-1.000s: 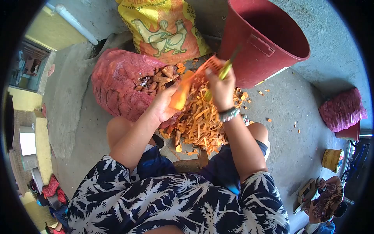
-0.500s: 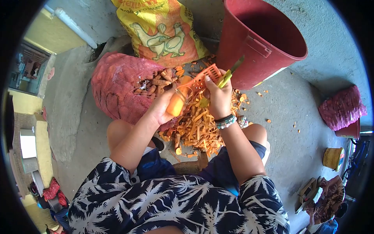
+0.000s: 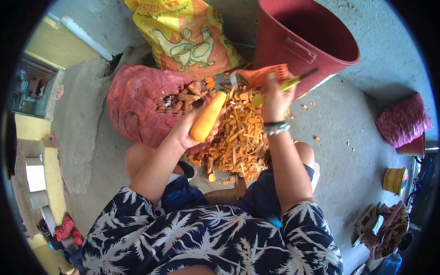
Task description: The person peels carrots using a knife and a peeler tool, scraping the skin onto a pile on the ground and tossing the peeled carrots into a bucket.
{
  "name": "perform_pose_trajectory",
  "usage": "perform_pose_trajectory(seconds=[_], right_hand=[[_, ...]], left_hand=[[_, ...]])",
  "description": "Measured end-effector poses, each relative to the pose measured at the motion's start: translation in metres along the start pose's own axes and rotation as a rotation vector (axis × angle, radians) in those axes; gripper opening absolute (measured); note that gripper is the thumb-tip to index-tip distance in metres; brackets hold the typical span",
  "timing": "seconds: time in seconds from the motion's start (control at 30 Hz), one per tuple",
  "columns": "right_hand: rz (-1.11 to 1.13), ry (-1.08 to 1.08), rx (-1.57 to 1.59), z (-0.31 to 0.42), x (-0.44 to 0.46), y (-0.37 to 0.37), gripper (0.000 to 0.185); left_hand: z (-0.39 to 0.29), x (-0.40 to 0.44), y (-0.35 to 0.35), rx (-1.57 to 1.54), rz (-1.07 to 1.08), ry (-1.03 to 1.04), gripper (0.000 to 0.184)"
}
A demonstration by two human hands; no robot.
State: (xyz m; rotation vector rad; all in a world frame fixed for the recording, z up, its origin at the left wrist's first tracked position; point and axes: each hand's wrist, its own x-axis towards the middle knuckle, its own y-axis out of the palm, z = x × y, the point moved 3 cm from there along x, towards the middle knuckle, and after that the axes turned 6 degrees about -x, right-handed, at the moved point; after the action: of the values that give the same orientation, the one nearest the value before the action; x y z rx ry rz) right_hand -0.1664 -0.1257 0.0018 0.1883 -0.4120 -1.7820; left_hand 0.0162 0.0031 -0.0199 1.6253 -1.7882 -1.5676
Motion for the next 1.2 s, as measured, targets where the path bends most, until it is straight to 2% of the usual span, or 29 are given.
perform_pose_trajectory(seconds=[0.07, 0.17, 0.2, 0.27, 0.3, 0.37, 0.4, 0.47, 0.53, 0.57, 0.6, 0.67, 0.7, 0.73, 0.77, 0.8, 0.83, 0.87, 0.93, 1.0, 1.03, 1.07, 1.13, 1.2], right_hand=[[0.038, 0.005, 0.146, 0.014, 0.016, -0.009, 0.015], [0.266, 0.014, -0.038, 0.043, -0.026, 0.018, 0.013], [0.287, 0.065, -0.061, 0.034, -0.043, 0.022, 0.017], [0.274, 0.116, -0.187, 0.034, -0.051, 0.027, 0.021], [0.230, 0.004, -0.176, 0.028, -0.030, 0.016, 0.021], [-0.040, -0.230, -0.243, 0.017, 0.025, -0.015, 0.020], [-0.126, -0.047, -0.184, 0.027, 0.033, -0.025, 0.021], [-0.119, 0.008, 0.043, 0.023, 0.050, -0.045, 0.020], [-0.157, 0.061, 0.080, 0.013, 0.058, -0.056, 0.020], [-0.193, 0.119, 0.112, 0.007, 0.061, -0.062, 0.019], [-0.191, 0.117, 0.112, 0.005, 0.066, -0.065, 0.019], [-0.206, 0.191, 0.193, -0.002, 0.075, -0.069, 0.019], [-0.209, 0.197, 0.194, -0.005, 0.079, -0.070, 0.020], [-0.212, 0.200, 0.196, -0.006, 0.080, -0.070, 0.020], [-0.204, 0.209, 0.192, -0.005, 0.081, -0.069, 0.020], [-0.196, 0.218, 0.187, -0.005, 0.080, -0.067, 0.019], [-0.198, 0.225, 0.186, -0.003, 0.079, -0.064, 0.019], [-0.208, 0.242, 0.169, -0.001, 0.078, -0.061, 0.016], [-0.219, 0.262, 0.151, -0.002, 0.075, -0.054, 0.013], [-0.214, 0.303, 0.152, -0.005, 0.071, -0.049, 0.013], [-0.213, 0.310, 0.146, -0.006, 0.067, -0.045, 0.013], [-0.195, 0.329, 0.141, -0.006, 0.062, -0.038, 0.013], [-0.177, 0.361, 0.130, -0.014, 0.057, -0.032, 0.013], [-0.096, 0.374, 0.093, -0.025, 0.056, -0.026, 0.013]], left_hand=[[-0.001, -0.005, 0.013, -0.119, 0.141, -0.041, 0.044], [-0.001, -0.001, 0.007, -0.099, 0.040, -0.024, 0.045], [0.000, -0.001, 0.003, -0.081, -0.023, -0.021, 0.045], [0.000, -0.002, 0.005, -0.042, -0.009, -0.038, 0.044], [0.001, -0.004, 0.006, -0.006, 0.010, -0.054, 0.043], [0.001, -0.004, 0.002, 0.018, 0.025, -0.043, 0.043], [0.000, -0.004, 0.003, 0.042, 0.039, -0.021, 0.043], [-0.003, 0.002, -0.015, 0.014, -0.074, 0.051, 0.043], [-0.006, 0.016, -0.048, 0.025, -0.440, 0.116, 0.043], [-0.005, 0.032, -0.089, 0.076, -0.508, 0.114, 0.041], [-0.007, 0.039, -0.104, 0.072, -0.662, 0.093, 0.026], [-0.019, 0.046, -0.102, 0.271, -0.777, 0.014, 0.026], [-0.034, 0.067, -0.110, 0.271, -0.622, 0.100, 0.026], [-0.051, 0.064, -0.060, 0.324, -0.545, 0.118, 0.027], [-0.073, 0.081, -0.038, 0.369, -0.344, 0.157, 0.028], [-0.093, 0.079, 0.025, 0.450, -0.309, 0.251, 0.032], [-0.111, 0.076, 0.081, 0.431, -0.056, 0.375, 0.037], [-0.128, 0.060, 0.140, 0.571, 0.107, 0.575, 0.044], [-0.172, 0.054, 0.188, 0.557, 0.417, 0.796, 0.048], [-0.178, 0.029, 0.222, 0.774, 0.290, 1.038, 0.069], [-0.183, 0.027, 0.215, 0.993, 0.272, 1.090, 0.070], [-0.189, 0.032, 0.193, 0.990, 0.260, 1.086, 0.070], [-0.191, 0.060, 0.118, 1.442, -0.056, 0.940, 0.048], [-0.173, 0.086, 0.033, 1.591, -0.382, 0.582, 0.045]])
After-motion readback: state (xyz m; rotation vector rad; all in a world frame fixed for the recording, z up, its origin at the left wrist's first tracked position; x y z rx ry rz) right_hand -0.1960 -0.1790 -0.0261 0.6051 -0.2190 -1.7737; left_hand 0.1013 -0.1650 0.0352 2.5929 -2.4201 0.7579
